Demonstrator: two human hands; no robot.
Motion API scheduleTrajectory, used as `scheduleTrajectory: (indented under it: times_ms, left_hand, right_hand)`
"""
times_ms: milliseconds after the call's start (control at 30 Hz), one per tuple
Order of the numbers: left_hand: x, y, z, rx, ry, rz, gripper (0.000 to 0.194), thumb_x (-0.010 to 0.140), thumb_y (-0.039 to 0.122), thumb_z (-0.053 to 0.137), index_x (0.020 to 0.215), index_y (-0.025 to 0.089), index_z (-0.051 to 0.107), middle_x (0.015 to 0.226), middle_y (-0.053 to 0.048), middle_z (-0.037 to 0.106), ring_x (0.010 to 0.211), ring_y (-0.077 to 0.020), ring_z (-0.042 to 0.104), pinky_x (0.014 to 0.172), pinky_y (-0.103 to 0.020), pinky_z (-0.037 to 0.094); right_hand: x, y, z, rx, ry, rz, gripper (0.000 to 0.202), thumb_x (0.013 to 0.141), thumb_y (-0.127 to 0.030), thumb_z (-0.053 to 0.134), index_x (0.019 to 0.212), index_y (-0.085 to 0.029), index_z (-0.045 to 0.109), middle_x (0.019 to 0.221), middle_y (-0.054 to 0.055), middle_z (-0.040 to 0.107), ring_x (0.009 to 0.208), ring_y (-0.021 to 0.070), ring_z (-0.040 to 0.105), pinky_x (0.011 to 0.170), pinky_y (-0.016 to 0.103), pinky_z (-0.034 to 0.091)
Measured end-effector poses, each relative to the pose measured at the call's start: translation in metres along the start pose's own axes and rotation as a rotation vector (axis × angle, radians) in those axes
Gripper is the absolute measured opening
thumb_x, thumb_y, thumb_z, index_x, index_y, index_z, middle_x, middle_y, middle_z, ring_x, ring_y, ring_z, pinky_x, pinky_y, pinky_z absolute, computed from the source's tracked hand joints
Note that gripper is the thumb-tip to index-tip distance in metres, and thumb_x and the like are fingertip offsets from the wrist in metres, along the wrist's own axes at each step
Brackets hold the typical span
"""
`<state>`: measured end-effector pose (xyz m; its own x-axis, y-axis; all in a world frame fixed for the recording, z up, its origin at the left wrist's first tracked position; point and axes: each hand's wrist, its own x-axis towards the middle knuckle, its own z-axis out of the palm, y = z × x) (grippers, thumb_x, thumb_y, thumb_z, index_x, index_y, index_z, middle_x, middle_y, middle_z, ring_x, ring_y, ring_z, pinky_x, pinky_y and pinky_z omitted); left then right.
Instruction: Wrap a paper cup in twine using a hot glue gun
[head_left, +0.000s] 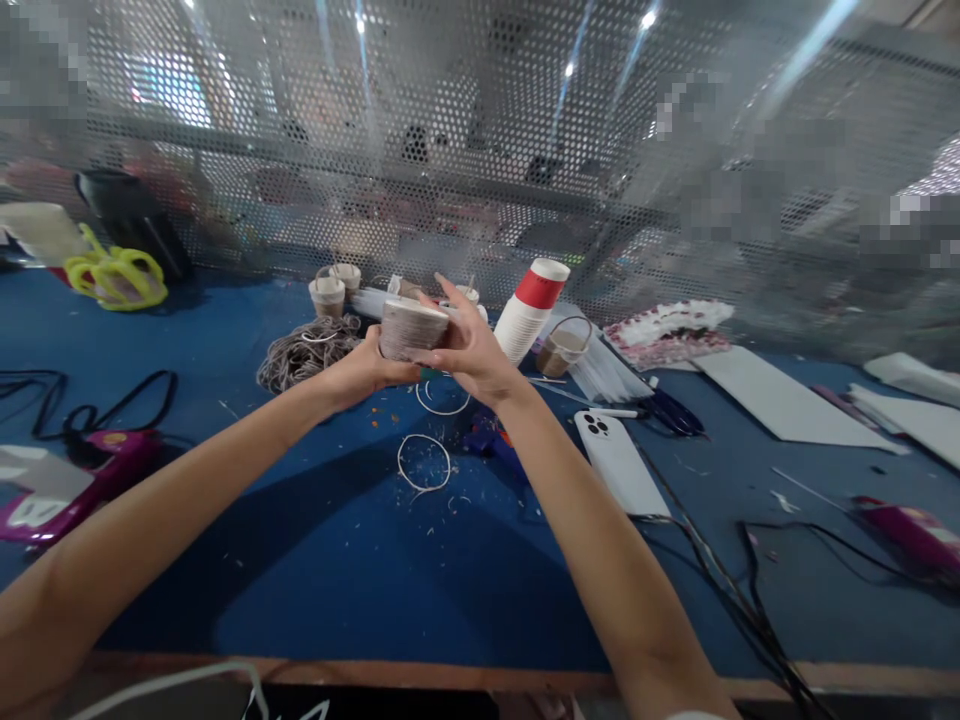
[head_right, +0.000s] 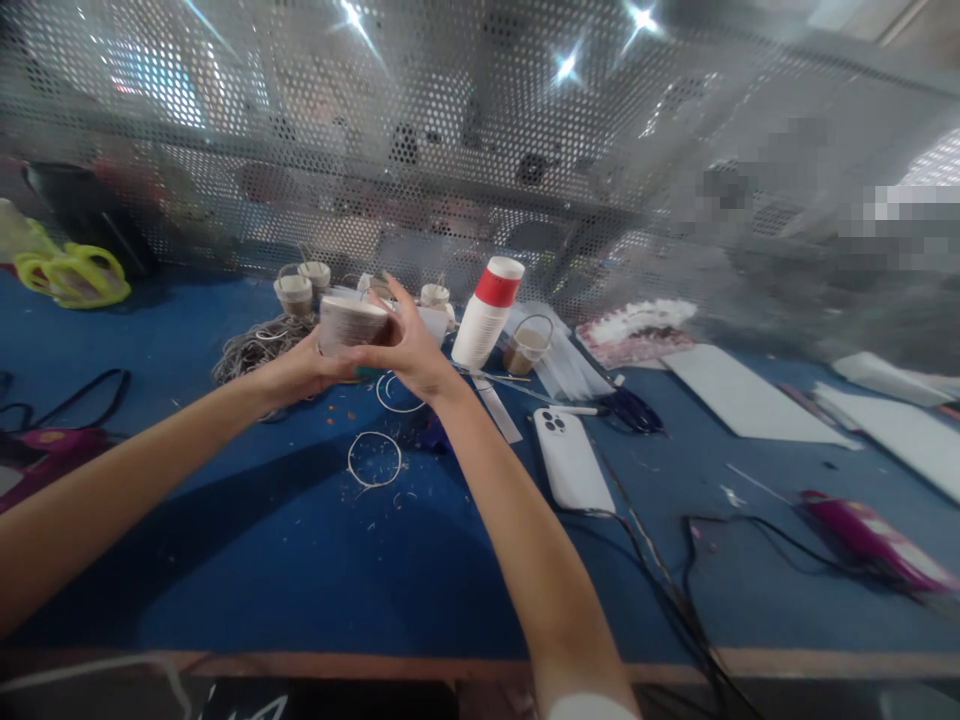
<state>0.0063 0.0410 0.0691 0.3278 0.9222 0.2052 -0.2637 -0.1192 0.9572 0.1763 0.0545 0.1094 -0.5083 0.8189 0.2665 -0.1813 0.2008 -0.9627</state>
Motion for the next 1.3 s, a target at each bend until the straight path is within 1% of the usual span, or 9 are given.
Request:
scheduleTrajectory:
  times_ms: [167, 233, 333, 400, 633, 833, 1033, 1167, 1300]
  left_hand:
    - [0.000, 0.004, -0.007, -0.084, -0.159, -0.170, 0.069, 0.059, 0.013, 0.084, 0.121, 0.018, 0.055, 0.099, -0.007, 0.070, 0.093, -0.0226, 0.071, 0.090, -0.040, 0.054]
    - [0.000, 0.002, -0.005, -0.091, -0.072, -0.163, 0.076, 0.057, 0.011, 0.084, 0.124, 0.019, 0.049, 0.100, -0.006, 0.069, 0.092, -0.0221, 0.070, 0.090, -0.041, 0.054]
    - [0.001, -0.002, -0.001, -0.060, 0.188, -0.131, 0.087, 0.050, 0.009, 0.087, 0.124, 0.021, 0.041, 0.104, -0.006, 0.065, 0.092, -0.0216, 0.067, 0.087, -0.041, 0.055]
    - [0.001, -0.005, 0.002, -0.020, 0.265, -0.113, 0.086, 0.049, 0.009, 0.088, 0.120, 0.020, 0.041, 0.106, -0.007, 0.064, 0.096, -0.0229, 0.065, 0.086, -0.041, 0.055]
    - [-0.001, -0.005, 0.010, 0.023, 0.106, -0.048, 0.075, 0.049, 0.009, 0.085, 0.117, 0.019, 0.056, 0.115, -0.008, 0.067, 0.116, -0.0294, 0.062, 0.095, -0.041, 0.053]
    - [-0.001, -0.008, 0.002, -0.053, 0.023, -0.076, 0.064, 0.051, 0.011, 0.084, 0.111, 0.015, 0.061, 0.104, -0.009, 0.072, 0.110, -0.0306, 0.067, 0.097, -0.047, 0.051]
    - [0.001, -0.011, -0.009, -0.148, -0.076, -0.131, 0.056, 0.049, 0.006, 0.080, 0.103, 0.016, 0.066, 0.090, -0.005, 0.075, 0.096, -0.0269, 0.071, 0.095, -0.044, 0.052]
    - [0.001, -0.011, -0.008, -0.072, -0.110, -0.133, 0.056, 0.049, 0.009, 0.078, 0.103, 0.018, 0.066, 0.087, -0.003, 0.074, 0.090, -0.0235, 0.070, 0.089, -0.039, 0.054]
    - [0.001, -0.008, -0.002, 0.147, -0.006, -0.047, 0.070, 0.047, 0.008, 0.077, 0.114, 0.020, 0.063, 0.097, -0.002, 0.073, 0.099, -0.0239, 0.067, 0.093, -0.038, 0.051]
  right_hand:
    - [0.000, -0.006, -0.004, -0.043, 0.022, 0.015, 0.106, 0.048, -0.031, 0.092, 0.141, -0.020, 0.043, 0.150, 0.015, 0.052, 0.140, 0.0329, 0.047, 0.117, 0.050, 0.040]
    - [0.001, -0.005, -0.003, -0.100, 0.069, -0.014, 0.101, 0.049, -0.030, 0.091, 0.138, -0.019, 0.045, 0.144, 0.014, 0.058, 0.136, 0.0325, 0.052, 0.115, 0.049, 0.042]
    - [0.003, 0.000, -0.001, -0.260, 0.191, -0.083, 0.094, 0.051, -0.031, 0.091, 0.133, -0.022, 0.047, 0.137, 0.013, 0.062, 0.129, 0.0311, 0.058, 0.113, 0.049, 0.044]
    - [0.003, 0.004, 0.001, -0.382, 0.284, -0.124, 0.088, 0.053, -0.035, 0.090, 0.129, -0.024, 0.048, 0.134, 0.011, 0.062, 0.124, 0.0298, 0.061, 0.110, 0.049, 0.046]
    - [0.001, 0.015, 0.014, -0.635, 0.367, -0.227, 0.078, 0.058, -0.051, 0.088, 0.120, -0.025, 0.049, 0.125, 0.010, 0.057, 0.128, 0.0318, 0.051, 0.111, 0.052, 0.041]
    - [0.002, 0.013, 0.011, -0.711, 0.341, -0.230, 0.085, 0.055, -0.051, 0.089, 0.125, -0.025, 0.049, 0.131, 0.010, 0.050, 0.132, 0.0342, 0.042, 0.114, 0.054, 0.034]
    - [0.005, 0.014, 0.001, -0.628, 0.328, -0.093, 0.098, 0.047, -0.045, 0.093, 0.132, -0.024, 0.049, 0.141, 0.012, 0.047, 0.137, 0.0354, 0.041, 0.114, 0.055, 0.038]
    - [0.007, 0.019, 0.000, -0.476, 0.224, 0.057, 0.079, 0.047, -0.044, 0.093, 0.116, -0.022, 0.061, 0.120, 0.010, 0.065, 0.125, 0.0344, 0.054, 0.106, 0.055, 0.046]
    - [0.008, 0.024, 0.007, -0.294, 0.132, 0.064, 0.064, 0.045, -0.047, 0.091, 0.097, -0.020, 0.064, 0.097, 0.006, 0.072, 0.100, 0.0279, 0.066, 0.094, 0.046, 0.054]
